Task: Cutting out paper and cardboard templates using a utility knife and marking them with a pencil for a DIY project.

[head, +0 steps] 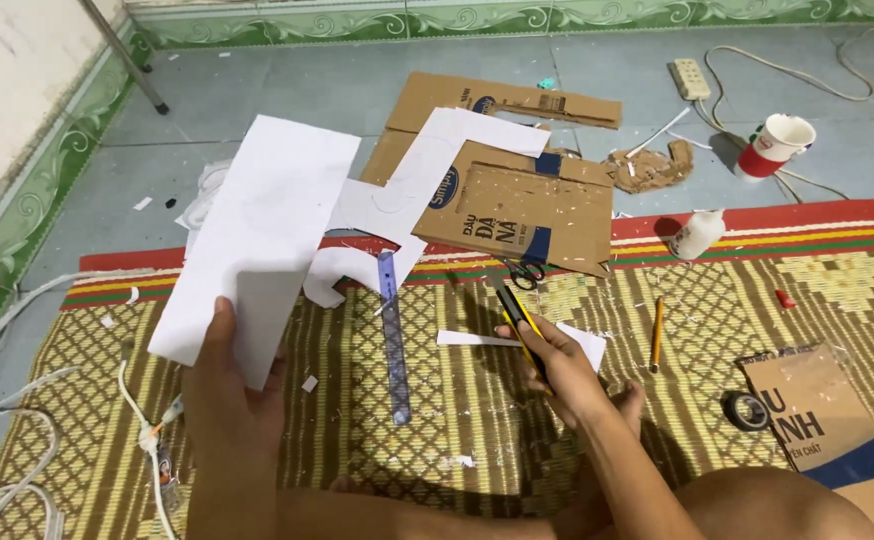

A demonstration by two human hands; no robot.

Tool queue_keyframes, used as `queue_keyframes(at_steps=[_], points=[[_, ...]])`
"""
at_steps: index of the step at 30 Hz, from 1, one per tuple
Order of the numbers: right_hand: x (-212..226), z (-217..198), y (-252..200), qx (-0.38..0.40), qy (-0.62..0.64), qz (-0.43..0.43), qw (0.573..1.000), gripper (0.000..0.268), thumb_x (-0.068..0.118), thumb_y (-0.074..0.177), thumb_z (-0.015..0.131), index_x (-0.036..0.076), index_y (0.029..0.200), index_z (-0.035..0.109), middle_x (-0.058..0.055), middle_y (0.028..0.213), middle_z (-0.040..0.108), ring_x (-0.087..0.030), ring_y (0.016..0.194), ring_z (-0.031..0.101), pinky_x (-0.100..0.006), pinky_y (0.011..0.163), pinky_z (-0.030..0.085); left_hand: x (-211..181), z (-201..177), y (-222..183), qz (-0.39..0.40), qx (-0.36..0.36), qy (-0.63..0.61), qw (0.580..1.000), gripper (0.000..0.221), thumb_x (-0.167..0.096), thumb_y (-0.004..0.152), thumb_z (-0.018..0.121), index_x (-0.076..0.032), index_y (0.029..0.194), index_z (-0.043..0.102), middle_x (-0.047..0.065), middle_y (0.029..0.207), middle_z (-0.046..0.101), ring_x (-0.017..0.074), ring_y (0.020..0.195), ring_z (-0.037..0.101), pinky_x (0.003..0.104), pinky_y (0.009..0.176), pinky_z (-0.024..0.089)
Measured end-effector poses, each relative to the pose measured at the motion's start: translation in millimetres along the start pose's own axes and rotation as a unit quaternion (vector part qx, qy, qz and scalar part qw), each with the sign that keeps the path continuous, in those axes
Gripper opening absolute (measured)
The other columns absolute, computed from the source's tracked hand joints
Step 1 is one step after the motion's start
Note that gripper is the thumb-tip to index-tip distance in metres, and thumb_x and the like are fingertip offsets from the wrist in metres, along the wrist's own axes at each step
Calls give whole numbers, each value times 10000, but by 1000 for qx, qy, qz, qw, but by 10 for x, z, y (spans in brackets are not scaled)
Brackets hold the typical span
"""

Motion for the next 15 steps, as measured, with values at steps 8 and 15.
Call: queue_keyframes(at_steps=[8,15], points=[[196,-179,-220,7,19,-71,997,448,24,858,479,-38,1300,442,-123,943,588,-78,481,366,-162,363,262,118,101,-142,-32,-5,19,999,524,-342,798,634,-43,1193,462,93,1124,493,213,1052,518,324,804,469],[1373,-1137,-1136,-126,-298,-213,922,518,-79,756,454,12,1265,467,-64,1378,474,-118,602,490,-200,375,334,300,26,68,38,91,37,994,475,-261,848,540,-68,1265,423,112,1083,511,204,873,518,308,617,379]])
Point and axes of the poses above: each hand's wrist, its own y-axis towards the middle knuckle, its own z-axis out of the palm, x = y × z, the point moved 9 cm from there along y, towards the middle knuckle
